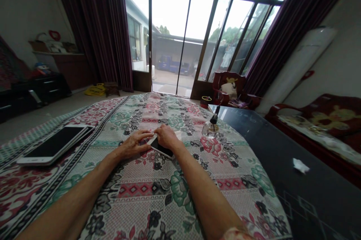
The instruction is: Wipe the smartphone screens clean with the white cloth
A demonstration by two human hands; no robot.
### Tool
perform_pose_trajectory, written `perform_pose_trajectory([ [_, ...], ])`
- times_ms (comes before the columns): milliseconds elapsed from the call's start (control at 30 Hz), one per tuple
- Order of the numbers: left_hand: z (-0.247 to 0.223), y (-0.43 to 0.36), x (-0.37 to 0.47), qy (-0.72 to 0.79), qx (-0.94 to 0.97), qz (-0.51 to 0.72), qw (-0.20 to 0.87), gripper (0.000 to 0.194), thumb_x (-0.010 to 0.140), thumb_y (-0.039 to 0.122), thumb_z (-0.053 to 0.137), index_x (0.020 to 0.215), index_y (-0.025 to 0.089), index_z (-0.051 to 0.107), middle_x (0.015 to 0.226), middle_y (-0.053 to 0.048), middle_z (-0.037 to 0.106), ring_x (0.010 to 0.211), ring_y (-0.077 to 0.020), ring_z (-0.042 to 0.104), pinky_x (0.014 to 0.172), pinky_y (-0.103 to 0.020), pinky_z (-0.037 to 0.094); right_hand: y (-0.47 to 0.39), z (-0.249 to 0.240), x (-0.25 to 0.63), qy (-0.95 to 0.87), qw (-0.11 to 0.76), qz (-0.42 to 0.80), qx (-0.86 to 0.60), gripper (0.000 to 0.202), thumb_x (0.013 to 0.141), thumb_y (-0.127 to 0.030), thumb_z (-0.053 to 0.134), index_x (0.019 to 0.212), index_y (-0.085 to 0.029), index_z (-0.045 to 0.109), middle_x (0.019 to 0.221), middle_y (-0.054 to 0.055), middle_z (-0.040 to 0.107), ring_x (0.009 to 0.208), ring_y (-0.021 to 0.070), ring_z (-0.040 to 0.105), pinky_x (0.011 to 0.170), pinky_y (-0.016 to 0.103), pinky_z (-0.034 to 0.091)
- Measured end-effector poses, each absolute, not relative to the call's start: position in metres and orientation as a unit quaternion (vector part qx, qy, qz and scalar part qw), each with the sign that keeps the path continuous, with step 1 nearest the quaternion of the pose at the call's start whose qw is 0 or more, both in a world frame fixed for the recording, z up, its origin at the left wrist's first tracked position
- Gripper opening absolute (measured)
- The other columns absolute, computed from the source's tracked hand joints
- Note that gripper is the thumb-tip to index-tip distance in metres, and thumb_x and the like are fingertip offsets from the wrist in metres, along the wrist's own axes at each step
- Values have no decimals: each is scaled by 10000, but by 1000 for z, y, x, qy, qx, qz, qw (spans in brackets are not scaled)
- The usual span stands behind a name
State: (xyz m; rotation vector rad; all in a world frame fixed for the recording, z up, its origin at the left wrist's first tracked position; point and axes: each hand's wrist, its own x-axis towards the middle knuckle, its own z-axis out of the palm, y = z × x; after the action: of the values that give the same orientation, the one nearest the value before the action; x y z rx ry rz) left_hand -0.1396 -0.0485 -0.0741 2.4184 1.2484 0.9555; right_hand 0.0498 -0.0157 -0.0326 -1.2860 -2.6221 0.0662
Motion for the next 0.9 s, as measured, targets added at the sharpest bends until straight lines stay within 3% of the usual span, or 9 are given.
perform_pose_trajectory([
  [333,-76,-49,-140,443,841,289,109,362,799,361,634,1150,275,649,1310,-74,540,1205,-233,501,1032,-369,388,-38,-27,86,-884,108,33,-454,305,915,-150,410,1048,-180,683,1008,89,608,950,164,546,840,242,374],
  [567,-73,-51,-139,443,849,272,96,391,824,385,614,1184,235,640,1323,-108,528,1213,-242,493,1044,-367,371,-56,-21,116,-883,85,26,-460,274,893,-126,424,967,-156,686,940,90,594,904,165,539,791,247,376],
  [900,-76,-48,-140,437,852,269,98,386,847,405,586,1204,264,626,1324,-89,526,1211,-246,494,1040,-378,380,-83,-7,138,-876,65,79,-471,257,911,-131,408,890,-130,664,926,97,571,885,160,538,786,243,384],
])
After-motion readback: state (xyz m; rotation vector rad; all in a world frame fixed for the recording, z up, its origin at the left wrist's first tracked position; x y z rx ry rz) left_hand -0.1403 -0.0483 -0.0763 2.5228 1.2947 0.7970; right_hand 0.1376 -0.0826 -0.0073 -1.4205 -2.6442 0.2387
